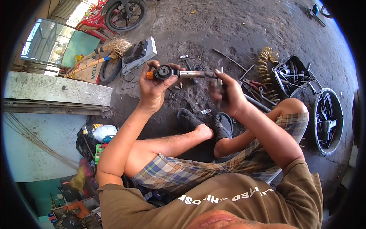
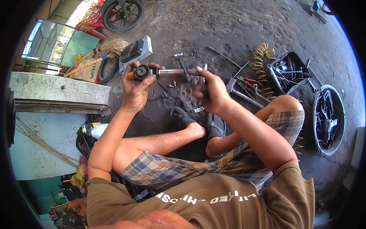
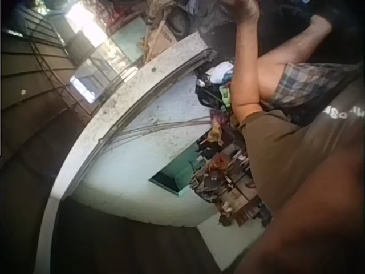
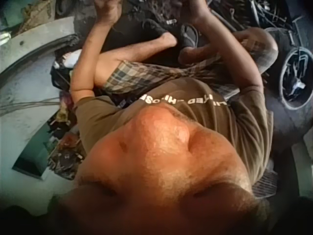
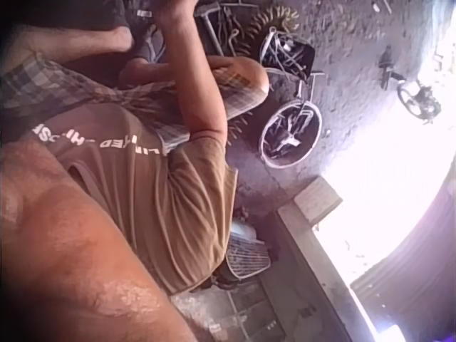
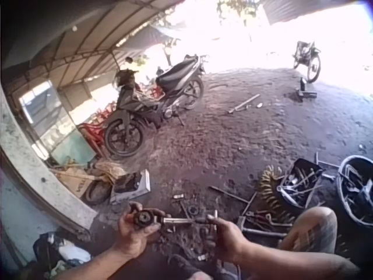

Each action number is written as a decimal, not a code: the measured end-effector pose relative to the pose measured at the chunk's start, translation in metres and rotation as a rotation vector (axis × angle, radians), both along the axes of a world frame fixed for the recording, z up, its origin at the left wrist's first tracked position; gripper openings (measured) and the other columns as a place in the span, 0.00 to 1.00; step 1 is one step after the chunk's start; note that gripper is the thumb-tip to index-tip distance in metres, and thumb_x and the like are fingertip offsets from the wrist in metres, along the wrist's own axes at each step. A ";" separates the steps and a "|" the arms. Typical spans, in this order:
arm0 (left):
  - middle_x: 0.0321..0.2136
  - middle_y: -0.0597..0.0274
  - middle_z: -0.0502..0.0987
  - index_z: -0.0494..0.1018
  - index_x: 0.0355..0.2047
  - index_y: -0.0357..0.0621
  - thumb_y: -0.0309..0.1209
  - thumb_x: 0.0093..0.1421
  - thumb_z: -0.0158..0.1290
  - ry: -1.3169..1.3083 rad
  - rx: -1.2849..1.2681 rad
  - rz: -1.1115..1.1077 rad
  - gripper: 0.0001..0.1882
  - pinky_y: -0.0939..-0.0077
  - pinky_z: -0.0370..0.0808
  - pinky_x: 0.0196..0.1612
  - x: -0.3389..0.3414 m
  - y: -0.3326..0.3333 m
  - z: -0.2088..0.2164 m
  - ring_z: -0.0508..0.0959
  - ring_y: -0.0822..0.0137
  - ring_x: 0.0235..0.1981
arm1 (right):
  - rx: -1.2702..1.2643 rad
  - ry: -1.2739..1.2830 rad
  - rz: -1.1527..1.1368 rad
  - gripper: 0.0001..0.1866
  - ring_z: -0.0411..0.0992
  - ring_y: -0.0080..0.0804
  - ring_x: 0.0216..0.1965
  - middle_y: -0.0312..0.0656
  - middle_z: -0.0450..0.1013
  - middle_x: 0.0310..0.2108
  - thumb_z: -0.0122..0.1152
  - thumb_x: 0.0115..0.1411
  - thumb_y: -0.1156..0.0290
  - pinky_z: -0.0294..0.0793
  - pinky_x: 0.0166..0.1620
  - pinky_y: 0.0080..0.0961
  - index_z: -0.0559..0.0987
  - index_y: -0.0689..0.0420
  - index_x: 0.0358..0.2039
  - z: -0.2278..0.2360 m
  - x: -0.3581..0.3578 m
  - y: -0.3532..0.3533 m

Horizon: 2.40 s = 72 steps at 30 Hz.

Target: The person sits on the floor and assembles a mechanical device, likely a bicycle brake lever. They insert a small orange component into a black housing, attach a long black lever arm, and secure it using a screwdriver. The person manipulates the parts to ensure they fit together correctly.

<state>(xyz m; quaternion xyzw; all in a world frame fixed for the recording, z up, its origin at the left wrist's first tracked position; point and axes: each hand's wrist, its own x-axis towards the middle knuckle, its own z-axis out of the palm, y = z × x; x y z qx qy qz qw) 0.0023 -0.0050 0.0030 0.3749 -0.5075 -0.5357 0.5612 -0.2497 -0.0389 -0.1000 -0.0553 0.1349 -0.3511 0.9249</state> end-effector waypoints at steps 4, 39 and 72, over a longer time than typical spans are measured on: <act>0.50 0.40 0.82 0.63 0.50 0.51 0.12 0.63 0.61 0.022 0.033 0.094 0.25 0.55 0.84 0.60 0.014 0.002 -0.004 0.84 0.47 0.54 | 0.279 0.228 -0.085 0.22 0.78 0.37 0.33 0.45 0.81 0.33 0.42 0.79 0.59 0.85 0.43 0.35 0.80 0.64 0.46 0.000 0.018 -0.012; 0.48 0.46 0.83 0.65 0.48 0.48 0.14 0.61 0.64 -0.027 0.128 0.044 0.23 0.60 0.85 0.59 -0.007 0.002 -0.016 0.85 0.55 0.53 | -0.747 0.962 -0.168 0.07 0.71 0.16 0.25 0.34 0.81 0.28 0.68 0.69 0.71 0.70 0.28 0.21 0.85 0.62 0.41 0.050 -0.027 -0.023; 0.50 0.45 0.82 0.66 0.50 0.48 0.14 0.63 0.63 0.025 0.185 -0.014 0.22 0.59 0.86 0.58 -0.018 0.007 -0.012 0.84 0.55 0.54 | -1.168 1.066 -0.374 0.09 0.80 0.25 0.35 0.42 0.84 0.35 0.71 0.63 0.74 0.79 0.43 0.28 0.86 0.59 0.44 0.062 -0.020 -0.006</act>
